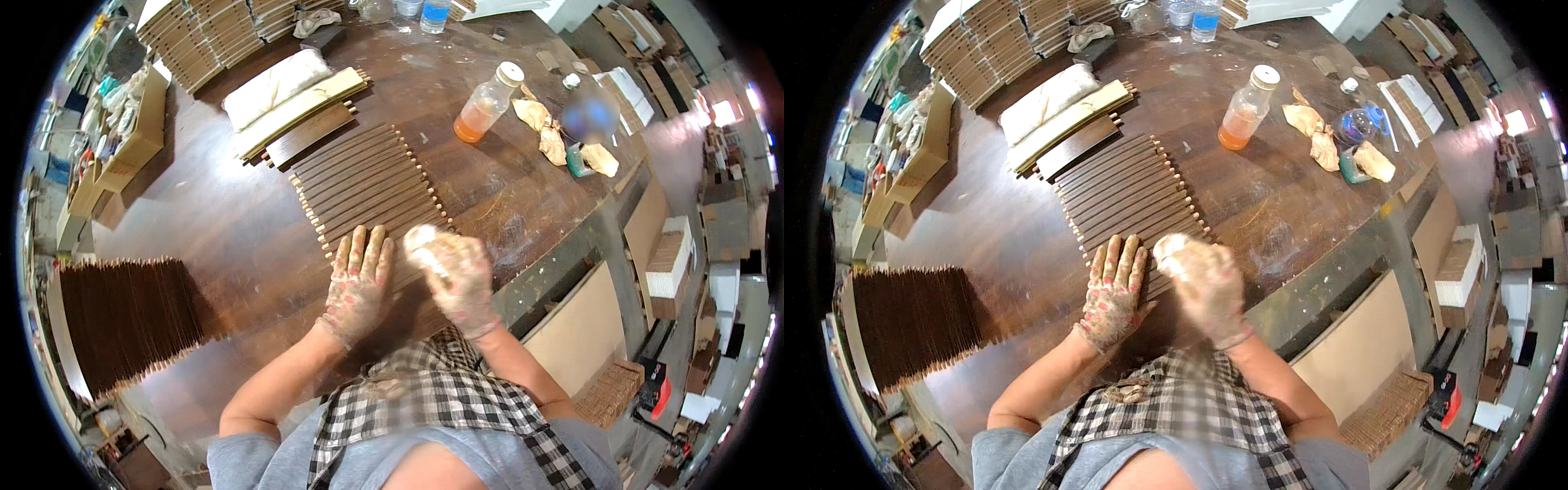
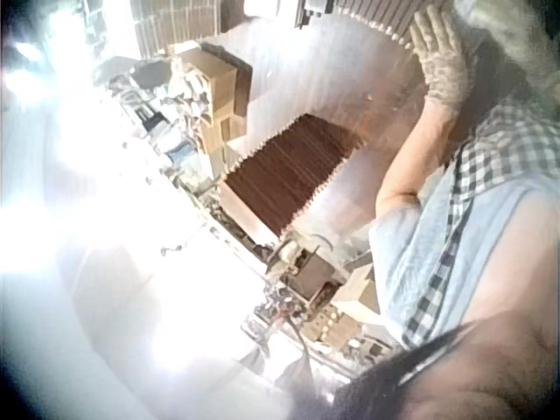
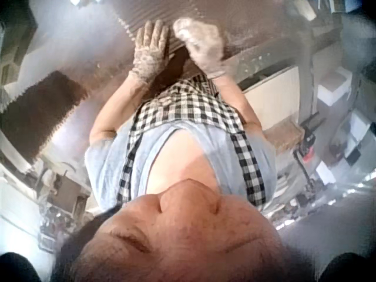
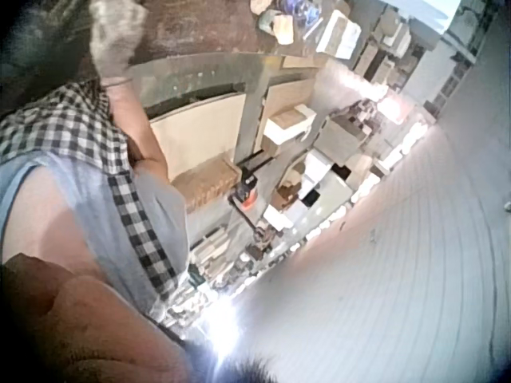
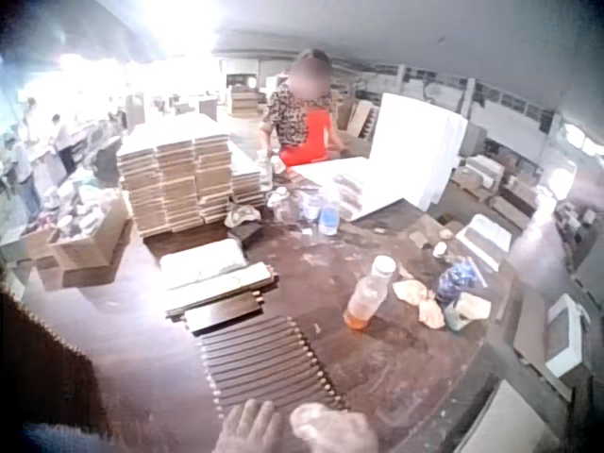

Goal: The person wipes wooden slats with a cloth soaked in stain, handles a larger wooden piece to apply stain to its sides, and places the finished items into a stack.

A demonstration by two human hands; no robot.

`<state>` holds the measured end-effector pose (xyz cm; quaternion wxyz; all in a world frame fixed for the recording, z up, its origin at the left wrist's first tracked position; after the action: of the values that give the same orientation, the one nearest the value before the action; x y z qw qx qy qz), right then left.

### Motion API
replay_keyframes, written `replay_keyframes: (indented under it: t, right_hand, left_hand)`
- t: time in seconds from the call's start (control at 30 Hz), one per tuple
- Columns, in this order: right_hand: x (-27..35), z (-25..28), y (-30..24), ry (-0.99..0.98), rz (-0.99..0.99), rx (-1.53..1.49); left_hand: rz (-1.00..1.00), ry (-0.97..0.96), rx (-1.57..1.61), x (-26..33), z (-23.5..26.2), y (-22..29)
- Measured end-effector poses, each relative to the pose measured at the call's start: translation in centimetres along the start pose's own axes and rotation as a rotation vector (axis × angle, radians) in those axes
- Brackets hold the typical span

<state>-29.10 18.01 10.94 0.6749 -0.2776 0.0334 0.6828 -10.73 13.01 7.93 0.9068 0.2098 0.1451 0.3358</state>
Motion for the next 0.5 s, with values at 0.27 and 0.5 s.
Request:
replay_keyframes:
  t: [0.27,0.5]
  right_hand:
    - [1.3,-3.3,-0.1,0.035,-0.036,0.275]
    - [1.3,-3.3,2.1,0.019,-0.176,0.44]
  left_hand:
    - [-0.056,0.074,0.029,0.0,-1.2,-0.5]
    - [-0.068,0.045,0.015,0.3,-0.9,-0.5]
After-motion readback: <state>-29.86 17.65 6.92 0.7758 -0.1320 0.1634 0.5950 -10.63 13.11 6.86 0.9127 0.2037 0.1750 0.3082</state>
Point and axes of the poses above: each hand's wrist, its own x-axis away from the middle knuckle, its own z-axis out of the back of the hand, y = z × x, the point moved 3 cm from there along -x, towards the middle knuckle, and after that the axes turned 11 degrees about x, right-handed, at the moved point
